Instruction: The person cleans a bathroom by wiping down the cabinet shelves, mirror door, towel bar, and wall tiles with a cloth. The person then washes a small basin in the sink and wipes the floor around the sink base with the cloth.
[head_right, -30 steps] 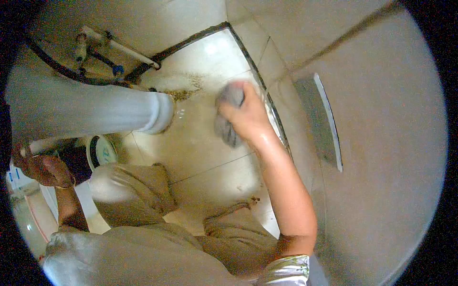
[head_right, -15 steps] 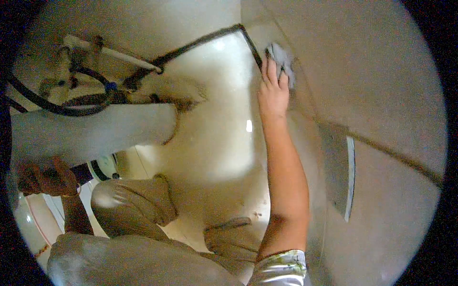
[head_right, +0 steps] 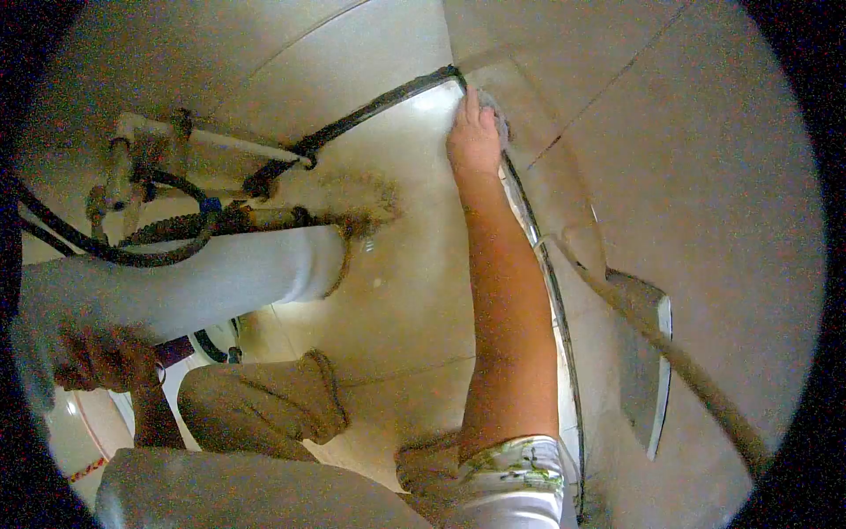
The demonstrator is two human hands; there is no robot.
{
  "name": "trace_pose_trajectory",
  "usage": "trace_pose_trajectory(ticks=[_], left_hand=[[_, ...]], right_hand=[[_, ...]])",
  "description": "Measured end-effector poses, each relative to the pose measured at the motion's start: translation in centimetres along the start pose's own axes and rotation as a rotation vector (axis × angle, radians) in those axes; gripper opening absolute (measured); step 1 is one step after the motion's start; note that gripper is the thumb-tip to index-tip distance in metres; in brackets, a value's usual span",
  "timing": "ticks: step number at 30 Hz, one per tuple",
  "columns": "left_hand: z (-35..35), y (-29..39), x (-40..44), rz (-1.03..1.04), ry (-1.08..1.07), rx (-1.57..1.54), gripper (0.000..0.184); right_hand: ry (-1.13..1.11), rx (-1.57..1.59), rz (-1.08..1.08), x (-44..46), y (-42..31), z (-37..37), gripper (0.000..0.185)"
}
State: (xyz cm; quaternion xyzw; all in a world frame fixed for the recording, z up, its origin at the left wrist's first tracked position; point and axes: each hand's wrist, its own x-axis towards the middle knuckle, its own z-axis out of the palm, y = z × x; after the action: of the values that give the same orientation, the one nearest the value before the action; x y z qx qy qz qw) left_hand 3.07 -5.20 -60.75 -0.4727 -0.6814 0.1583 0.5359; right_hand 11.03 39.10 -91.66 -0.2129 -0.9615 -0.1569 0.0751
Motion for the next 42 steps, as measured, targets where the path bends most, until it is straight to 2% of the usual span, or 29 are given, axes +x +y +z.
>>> trace_pose_trajectory(ticks=[2,4,5,7,10,13,15,17,20,21,23,25,28,31,34,37,40,42], left_hand=[[-0.5,-0.3,-0.3,0.083,-0.038,0.059,0.031],[0.0,-1.4,-4.7,-0.171,-0.069,-0.092,0.033],[-0.5,-0.7,-2.5,-0.136,-0.089,-0.024,0.034],[-0.1,-0.1,-1.3,-0.149,-0.065,-0.033,0.034],[-0.3,-0.1,-1.0,-0.166,-0.019,-0.112,0.032],[-1.4,-1.0,-0.4,-0.036,-0.064,0.053,0.029],[-1.3,-1.4,-3.3,-0.085,-0.033,0.066,0.026],[-1.3,-1.5,-4.8,-0.106,-0.027,0.075,0.025],[-1.4,-1.1,-3.8,-0.085,-0.042,0.081,0.024],[-1.3,-0.7,-3.4,-0.086,-0.039,0.076,0.024],[-1.6,-1.1,-3.3,-0.081,-0.044,0.075,0.024],[-1.8,-1.0,-3.2,-0.07,-0.05,0.084,0.024],[-2.0,-0.9,-3.3,-0.056,-0.061,0.095,0.023],[-1.9,-0.8,-3.3,-0.038,-0.073,0.098,0.023],[-2.1,-0.9,-3.0,-0.02,-0.08,0.11,0.023],[-1.9,-0.3,-2.9,0.01,-0.087,0.117,0.022],[-1.8,-0.2,-3.1,0.016,-0.098,0.117,0.022],[-1.8,-0.2,-3.0,0.02,-0.107,0.115,0.022]], right_hand=[[0.075,-0.004,-0.028,0.4,0.1,2.5,0.027],[0.066,0.008,-0.061,-0.4,-0.1,6.5,0.026],[0.04,0.007,-0.08,-0.6,-0.1,7.1,0.026],[-0.091,-0.027,-0.115,-0.2,-0.4,3.9,0.025],[-0.416,0.096,-0.098,1.3,-0.6,1.5,0.022],[-0.307,0.282,0.1,3.1,-0.4,-1.3,0.02],[0.265,0.301,0.078,4.6,0.5,-4.9,0.018],[0.524,0.29,0.052,6.5,1.8,-8.0,0.021],[0.459,0.084,0.048,6.4,2.3,-5.6,0.031],[0.182,-0.02,-0.003,5.5,2.3,-3.8,0.031],[0.006,0.027,-0.138,1.9,1.6,1.8,0.028],[-0.017,0.144,-0.055,-2.0,0.0,6.7,0.026],[-0.571,0.345,0.295,-1.3,-1.3,1.6,0.033],[-0.64,0.438,0.477,-2.5,-2.0,-0.6,0.032],[-0.022,0.422,0.406,-4.1,-4.2,2.4,0.026],[-0.002,0.411,0.483,-2.0,-4.8,5.2,0.023],[-0.034,0.428,0.443,0.6,-4.8,7.2,0.022],[-0.032,0.511,0.489,2.8,-5.3,7.6,0.025]])
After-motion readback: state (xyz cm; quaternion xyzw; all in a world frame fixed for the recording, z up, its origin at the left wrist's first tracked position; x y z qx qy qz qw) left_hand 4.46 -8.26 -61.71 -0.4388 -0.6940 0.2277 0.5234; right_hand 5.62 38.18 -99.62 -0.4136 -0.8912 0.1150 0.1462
